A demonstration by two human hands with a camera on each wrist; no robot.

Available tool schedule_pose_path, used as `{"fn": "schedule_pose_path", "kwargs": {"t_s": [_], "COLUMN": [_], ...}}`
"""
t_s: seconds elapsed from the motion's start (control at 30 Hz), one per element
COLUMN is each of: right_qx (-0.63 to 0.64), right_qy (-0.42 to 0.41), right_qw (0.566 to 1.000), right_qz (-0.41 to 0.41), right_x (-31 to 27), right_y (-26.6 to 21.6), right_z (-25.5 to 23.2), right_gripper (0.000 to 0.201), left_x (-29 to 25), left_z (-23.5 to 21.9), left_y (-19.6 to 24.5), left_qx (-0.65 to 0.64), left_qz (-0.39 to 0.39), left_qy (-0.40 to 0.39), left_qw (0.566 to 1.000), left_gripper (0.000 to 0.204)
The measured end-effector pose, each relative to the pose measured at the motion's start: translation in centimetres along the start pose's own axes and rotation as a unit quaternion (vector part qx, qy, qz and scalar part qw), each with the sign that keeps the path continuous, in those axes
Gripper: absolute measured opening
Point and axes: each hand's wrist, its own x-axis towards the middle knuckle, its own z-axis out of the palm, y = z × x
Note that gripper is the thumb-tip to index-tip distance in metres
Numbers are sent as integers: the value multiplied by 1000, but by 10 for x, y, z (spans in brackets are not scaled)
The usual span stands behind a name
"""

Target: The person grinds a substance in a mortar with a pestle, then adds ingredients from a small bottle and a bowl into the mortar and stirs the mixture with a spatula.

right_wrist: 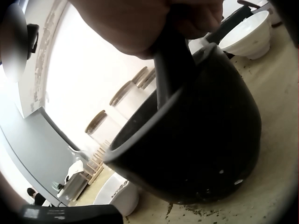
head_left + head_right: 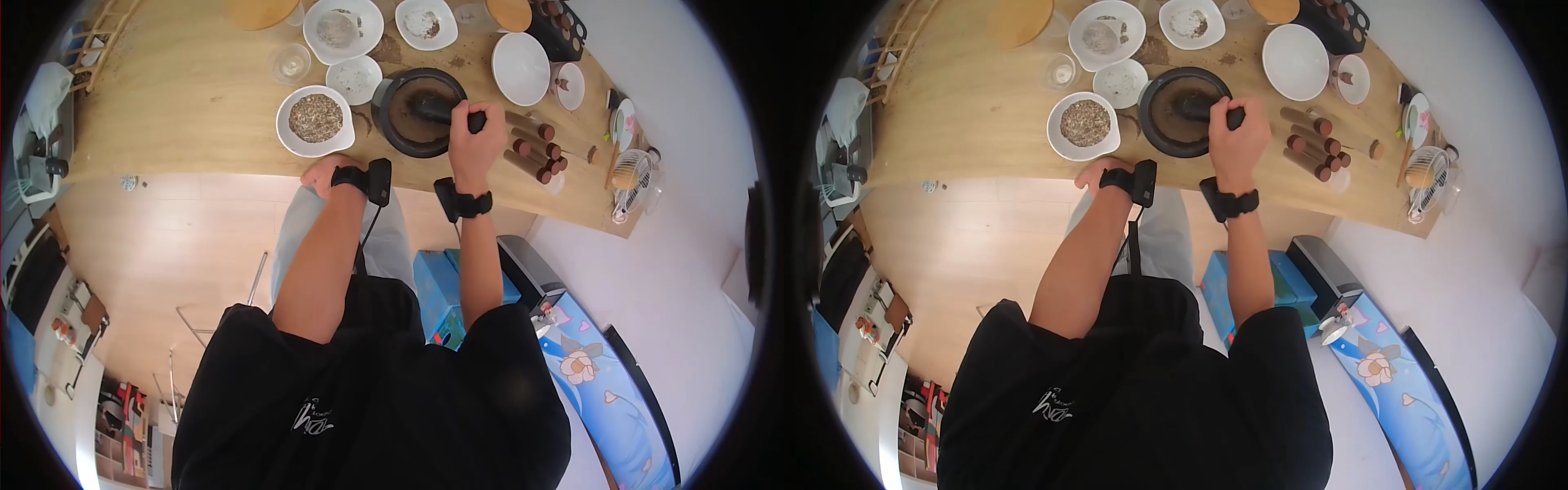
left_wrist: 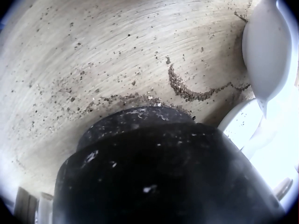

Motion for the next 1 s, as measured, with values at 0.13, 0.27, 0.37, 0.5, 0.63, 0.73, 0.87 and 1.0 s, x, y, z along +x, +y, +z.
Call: {"fn": "schedule_pose_path", "kwargs": {"t_s": [0.13,0.27,0.37,0.5,0.63,0.73,0.87,1.0], "right_qx": [-1,7,20,8,39,13,42,31], "right_qy": [-51,24,-14,0,-9,-66,1,-77], "right_qw": [994,998,996,998,997,998,989,995], "right_qz": [-95,-49,-85,-65,-60,-2,-142,-58], "right_x": [-6,-3,-12,-4,-14,2,-1,4], "right_y": [0,5,3,8,6,12,6,11], "right_z": [-2,7,3,2,5,-3,9,-4], "right_gripper": [15,16,16,17,15,16,17,16], "left_x": [10,20,22,15,11,48,16,21], "left_z": [-1,5,7,3,6,19,9,11], "left_y": [-1,-4,-5,-5,-4,-14,-5,-12], "left_qx": [24,110,113,94,86,158,54,65], "left_qz": [5,63,70,64,58,106,43,67], "left_qy": [-13,-34,-24,-4,17,-1,17,-4], "left_qw": [1000,991,991,994,994,982,997,996], "left_gripper": [79,79,79,78,77,76,73,74]}}
